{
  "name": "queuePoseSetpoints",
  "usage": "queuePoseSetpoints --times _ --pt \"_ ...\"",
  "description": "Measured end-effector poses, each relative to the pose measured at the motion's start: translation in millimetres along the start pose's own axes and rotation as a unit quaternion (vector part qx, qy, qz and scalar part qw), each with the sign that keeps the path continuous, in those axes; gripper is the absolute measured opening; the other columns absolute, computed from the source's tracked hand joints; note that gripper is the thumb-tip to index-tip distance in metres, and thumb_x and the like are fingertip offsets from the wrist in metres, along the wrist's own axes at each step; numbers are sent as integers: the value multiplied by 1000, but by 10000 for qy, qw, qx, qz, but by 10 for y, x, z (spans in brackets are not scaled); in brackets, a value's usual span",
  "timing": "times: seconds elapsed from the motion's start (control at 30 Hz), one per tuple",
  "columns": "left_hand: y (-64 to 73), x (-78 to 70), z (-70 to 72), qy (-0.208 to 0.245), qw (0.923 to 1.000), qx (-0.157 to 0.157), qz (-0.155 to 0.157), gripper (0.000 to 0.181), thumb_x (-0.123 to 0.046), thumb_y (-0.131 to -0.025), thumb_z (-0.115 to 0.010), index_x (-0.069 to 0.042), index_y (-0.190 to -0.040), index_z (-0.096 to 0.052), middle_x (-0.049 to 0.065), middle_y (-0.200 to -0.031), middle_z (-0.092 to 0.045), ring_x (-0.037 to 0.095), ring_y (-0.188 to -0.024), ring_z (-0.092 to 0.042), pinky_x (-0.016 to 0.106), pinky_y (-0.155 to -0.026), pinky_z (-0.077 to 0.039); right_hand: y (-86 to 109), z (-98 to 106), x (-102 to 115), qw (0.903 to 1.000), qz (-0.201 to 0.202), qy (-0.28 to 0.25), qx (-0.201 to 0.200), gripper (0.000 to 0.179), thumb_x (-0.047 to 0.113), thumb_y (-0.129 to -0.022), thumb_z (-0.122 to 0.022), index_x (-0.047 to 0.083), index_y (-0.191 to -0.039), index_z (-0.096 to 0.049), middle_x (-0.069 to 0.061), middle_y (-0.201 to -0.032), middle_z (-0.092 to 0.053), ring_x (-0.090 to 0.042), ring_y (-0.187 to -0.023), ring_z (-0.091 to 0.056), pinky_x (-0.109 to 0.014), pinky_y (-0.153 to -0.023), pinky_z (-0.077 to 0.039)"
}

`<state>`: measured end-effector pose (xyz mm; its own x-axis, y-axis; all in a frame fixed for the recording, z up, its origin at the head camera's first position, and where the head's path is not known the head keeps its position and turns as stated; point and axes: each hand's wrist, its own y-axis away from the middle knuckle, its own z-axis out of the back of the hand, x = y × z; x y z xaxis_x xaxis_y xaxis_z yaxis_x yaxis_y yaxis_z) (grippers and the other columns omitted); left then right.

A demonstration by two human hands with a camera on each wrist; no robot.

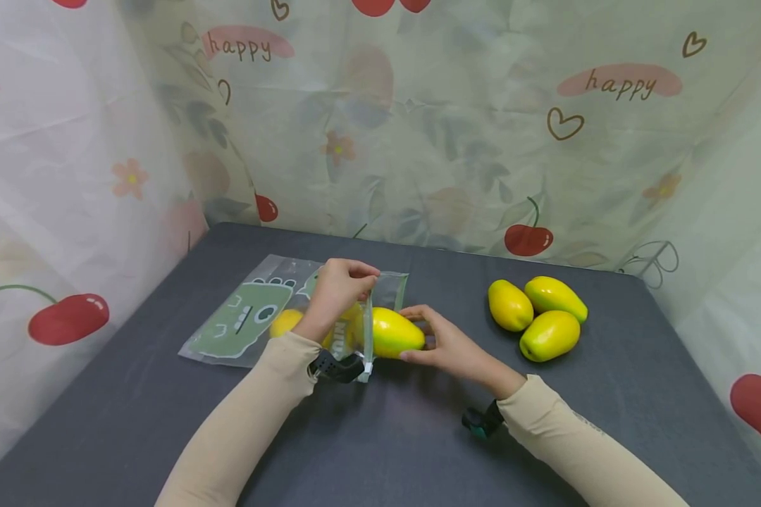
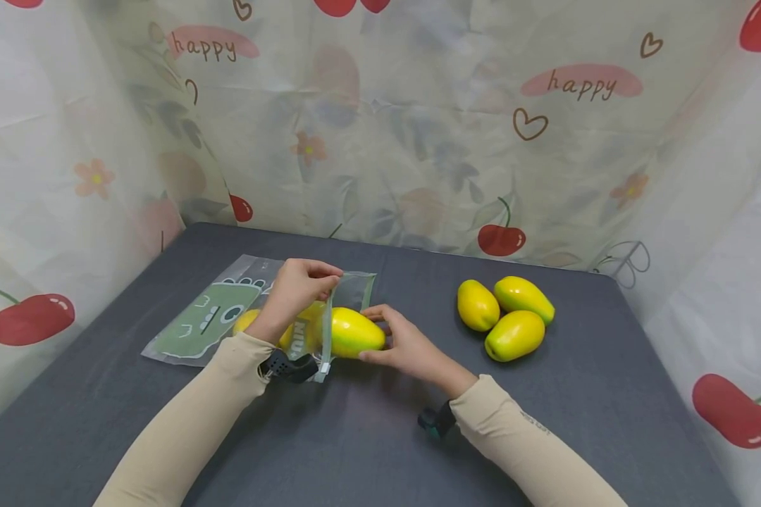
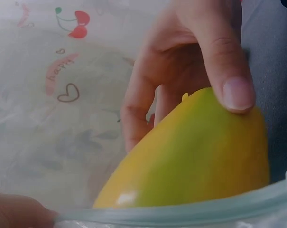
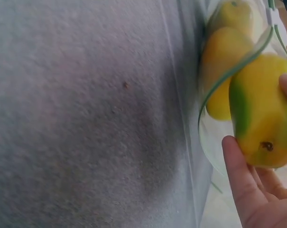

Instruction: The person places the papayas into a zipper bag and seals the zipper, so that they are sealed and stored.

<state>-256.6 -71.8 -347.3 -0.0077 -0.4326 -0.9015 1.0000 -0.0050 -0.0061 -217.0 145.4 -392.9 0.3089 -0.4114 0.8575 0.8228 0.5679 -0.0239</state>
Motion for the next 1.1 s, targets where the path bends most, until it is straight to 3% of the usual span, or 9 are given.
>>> queuePoseSetpoints --times 0.4,0.6,0.73,0.9,1.1 --pt "-22 2 -7 -77 10000 4 14 12 -18 -90 -68 -13 -98 -76 4 -93 -72 19 -73 -67 30 -69 -57 -79 90 -61 9987 334 -112 359 63 17 -88 -71 13 -144 -42 -6 -149 -41 -31 -122 -55 -41 -95 -53" --pt "-26 -7 -10 -66 10000 4 21 13 -18 -90 -68 -12 -98 -76 6 -93 -72 19 -73 -66 29 -68 -57 -103 91 -47 9995 49 -221 221 60 17 -87 -73 8 -138 -43 -11 -141 -46 -31 -123 -53 -39 -94 -53" --pt "-32 -8 -12 -11 10000 3 36 13 -17 -90 -67 -11 -97 -76 8 -91 -72 20 -72 -66 36 -73 -58 -109 83 -50 9996 -69 -230 158 58 17 -86 -73 8 -136 -44 -11 -137 -49 -30 -124 -53 -37 -95 -53" --pt "-37 -9 -16 4 10000 15 -21 15 -16 -90 -67 -9 -100 -76 8 -94 -72 20 -73 -67 43 -80 -58 -121 78 -60 9993 200 -222 236 58 17 -88 -70 10 -140 -46 -9 -144 -46 -32 -125 -52 -44 -100 -49" --pt "-22 -18 -13 0 10000 14 -85 14 -16 -90 -67 -10 -100 -76 7 -94 -72 19 -72 -68 42 -79 -58 -152 53 -65 9984 489 -127 250 59 13 -90 -68 9 -144 -44 -7 -149 -43 -31 -126 -52 -46 -102 -47"
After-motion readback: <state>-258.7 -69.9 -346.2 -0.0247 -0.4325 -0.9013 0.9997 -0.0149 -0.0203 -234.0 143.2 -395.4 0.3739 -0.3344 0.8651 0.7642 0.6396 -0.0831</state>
